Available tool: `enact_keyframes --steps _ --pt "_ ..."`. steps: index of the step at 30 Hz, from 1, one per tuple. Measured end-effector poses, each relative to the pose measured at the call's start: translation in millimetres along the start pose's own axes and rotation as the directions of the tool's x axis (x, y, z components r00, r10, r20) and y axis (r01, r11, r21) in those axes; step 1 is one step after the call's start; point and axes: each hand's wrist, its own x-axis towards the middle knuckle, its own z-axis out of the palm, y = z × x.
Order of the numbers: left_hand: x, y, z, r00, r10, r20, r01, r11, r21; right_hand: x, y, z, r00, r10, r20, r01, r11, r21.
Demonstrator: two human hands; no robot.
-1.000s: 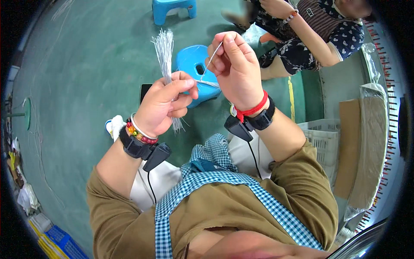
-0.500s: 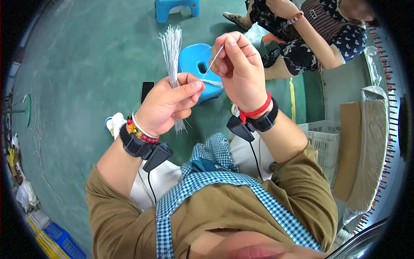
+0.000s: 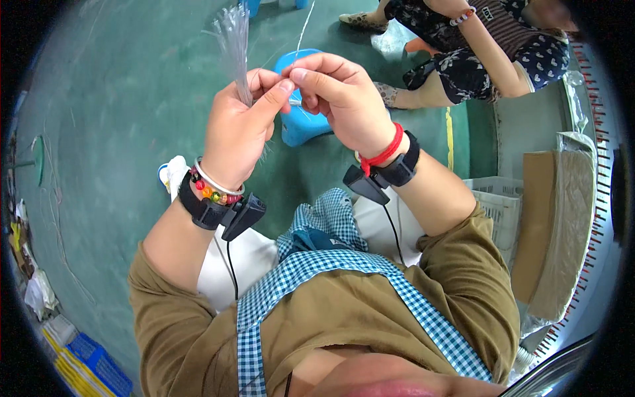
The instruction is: The recorder is grouping thin plastic fibers and threading them through small metal ring components.
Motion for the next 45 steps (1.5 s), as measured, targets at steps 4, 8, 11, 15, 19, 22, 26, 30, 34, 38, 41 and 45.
enact_keyframes --steps 4,8,11,15,19,22,26,30,34,38,41,45 --pt "3 -1 -4 0.999 -0.025 -0.041 0.027 0.997 0.067 5 0 1 0.996 -0.091 -0.020 0.092 0.994 0.056" --pt "-2 1 -23 0.997 -0.033 -0.068 0.030 0.999 -0.044 12 10 -18 0.995 -0.089 -0.050 0.094 0.988 0.118" --pt "-7 8 -33 0.995 -0.002 -0.100 -0.010 0.993 -0.115 20 51 -53 0.989 0.132 -0.066 -0.138 0.986 -0.096" --pt "-26 28 -48 0.991 0.027 -0.129 -0.047 0.987 -0.151 23 88 -79 0.907 0.374 -0.194 -0.415 0.870 -0.265" --pt "-35 47 -57 0.988 0.083 -0.134 -0.102 0.984 -0.145 44 136 -129 0.948 0.261 -0.184 -0.308 0.594 -0.743" --pt "-43 57 -63 0.988 0.074 -0.134 -0.084 0.994 -0.068 48 169 -140 0.995 0.097 0.017 -0.018 0.349 -0.937" --pt "-45 62 -65 0.988 0.056 -0.146 -0.074 0.990 -0.123 48 216 -152 0.985 -0.121 -0.125 -0.067 0.402 -0.913" --pt "-47 65 -68 0.990 0.042 -0.137 -0.060 0.990 -0.131 44 233 -143 0.913 -0.316 -0.256 -0.099 0.437 -0.894" --pt "-49 64 -69 0.988 0.039 -0.147 -0.058 0.990 -0.125 39 237 -134 0.878 -0.352 -0.325 -0.133 0.473 -0.871" --pt "-48 64 -68 0.989 0.043 -0.138 -0.060 0.990 -0.126 36 234 -136 0.886 -0.465 0.008 0.126 0.224 -0.966" --pt "-47 66 -63 0.990 0.038 -0.132 -0.053 0.993 -0.109 36 240 -140 0.935 -0.332 -0.125 -0.009 0.332 -0.943" --pt "-47 66 -61 0.990 0.040 -0.135 -0.055 0.993 -0.105 36 242 -134 0.900 -0.401 -0.173 -0.024 0.349 -0.937"
